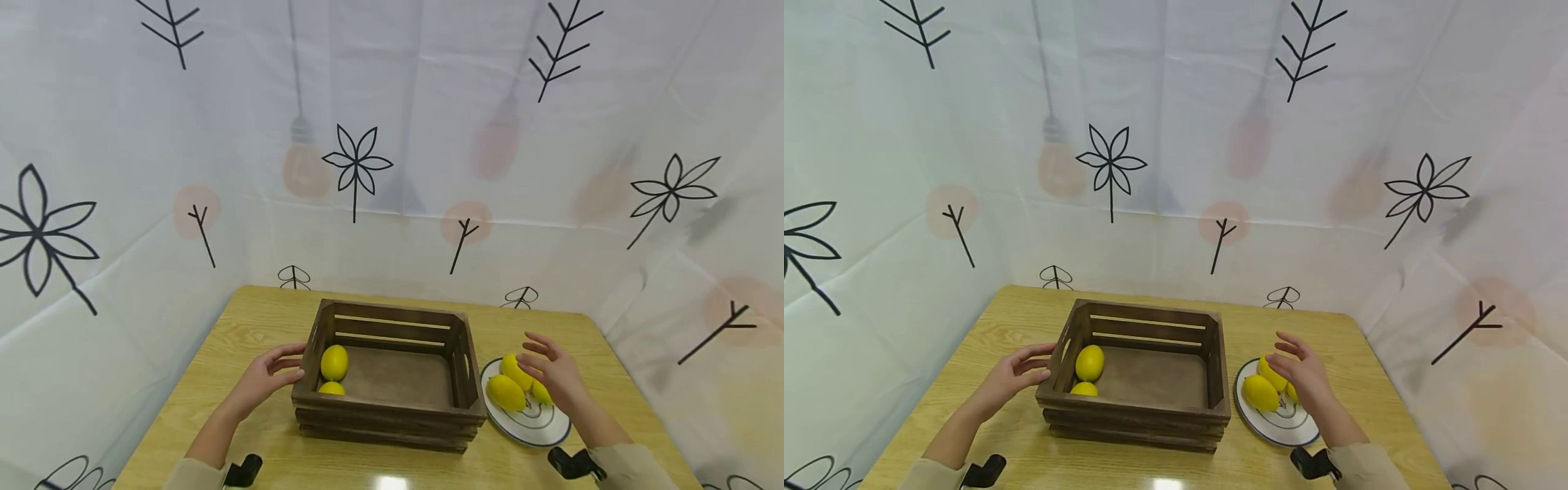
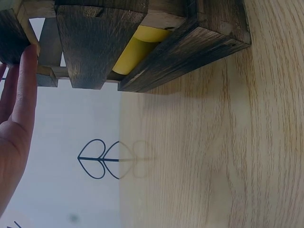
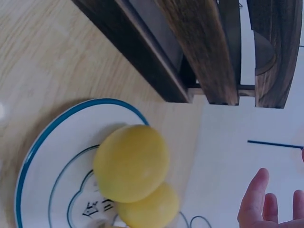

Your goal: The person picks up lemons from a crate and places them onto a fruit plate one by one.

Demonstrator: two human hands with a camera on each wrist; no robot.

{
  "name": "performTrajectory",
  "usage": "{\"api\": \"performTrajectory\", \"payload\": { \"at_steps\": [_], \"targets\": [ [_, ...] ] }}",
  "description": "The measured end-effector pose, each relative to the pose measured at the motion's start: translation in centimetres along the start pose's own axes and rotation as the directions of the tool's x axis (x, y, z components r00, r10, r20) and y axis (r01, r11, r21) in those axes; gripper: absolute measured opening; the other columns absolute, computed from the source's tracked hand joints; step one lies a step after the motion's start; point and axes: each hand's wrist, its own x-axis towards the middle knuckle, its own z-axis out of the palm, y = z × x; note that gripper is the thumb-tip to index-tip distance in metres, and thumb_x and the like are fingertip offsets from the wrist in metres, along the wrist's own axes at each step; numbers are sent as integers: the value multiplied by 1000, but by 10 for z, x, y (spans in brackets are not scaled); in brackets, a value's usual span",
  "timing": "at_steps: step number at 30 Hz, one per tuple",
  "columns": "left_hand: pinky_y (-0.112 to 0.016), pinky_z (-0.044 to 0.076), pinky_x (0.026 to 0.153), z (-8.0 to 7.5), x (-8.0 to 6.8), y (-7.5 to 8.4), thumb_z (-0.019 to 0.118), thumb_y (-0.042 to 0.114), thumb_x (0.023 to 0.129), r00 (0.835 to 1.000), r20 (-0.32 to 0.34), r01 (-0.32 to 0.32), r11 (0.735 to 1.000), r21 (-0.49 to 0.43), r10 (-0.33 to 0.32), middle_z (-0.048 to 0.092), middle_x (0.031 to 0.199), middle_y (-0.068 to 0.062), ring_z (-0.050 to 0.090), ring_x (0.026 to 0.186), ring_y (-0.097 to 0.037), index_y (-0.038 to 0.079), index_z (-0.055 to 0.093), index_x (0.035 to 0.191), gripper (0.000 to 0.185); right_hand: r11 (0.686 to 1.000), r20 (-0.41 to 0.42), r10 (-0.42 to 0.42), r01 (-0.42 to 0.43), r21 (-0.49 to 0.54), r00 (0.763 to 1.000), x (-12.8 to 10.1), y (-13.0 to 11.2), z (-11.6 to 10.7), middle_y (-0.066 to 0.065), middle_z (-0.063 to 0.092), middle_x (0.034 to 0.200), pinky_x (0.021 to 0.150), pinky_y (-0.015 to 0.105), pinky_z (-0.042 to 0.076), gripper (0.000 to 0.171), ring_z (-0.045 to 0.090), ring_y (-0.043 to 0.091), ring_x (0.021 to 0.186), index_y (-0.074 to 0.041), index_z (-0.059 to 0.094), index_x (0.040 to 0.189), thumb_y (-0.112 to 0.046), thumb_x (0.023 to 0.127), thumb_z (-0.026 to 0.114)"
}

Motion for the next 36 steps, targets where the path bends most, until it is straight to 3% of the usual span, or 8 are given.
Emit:
{"api": "performTrajectory", "payload": {
  "at_steps": [15,26,36],
  "targets": [
    [-37,48,88,0,2,-1,67,20,87,1000,7,4,1000,-14,-4,44,137,-13,47,119,-33,9,48,135,53,999,46,-39,37,36,998,12,-25,19,25,27,136,84,24,48,60,60,6,90,-1,28,142,-7,91,60],
    [-35,48,87,-1,1,0,66,19,88,1000,9,0,1000,-15,0,44,137,-12,51,115,-21,10,48,135,52,996,85,-84,80,46,993,23,-39,34,23,31,133,85,26,48,55,60,9,94,-3,35,139,-5,90,61],
    [-36,48,88,0,1,1,67,20,87,1000,4,17,1000,-19,-17,45,136,-12,49,117,-28,10,48,135,52,992,126,-122,117,46,984,33,-56,50,23,33,131,85,25,48,55,59,9,94,-1,35,138,-3,90,60]
  ]
}}
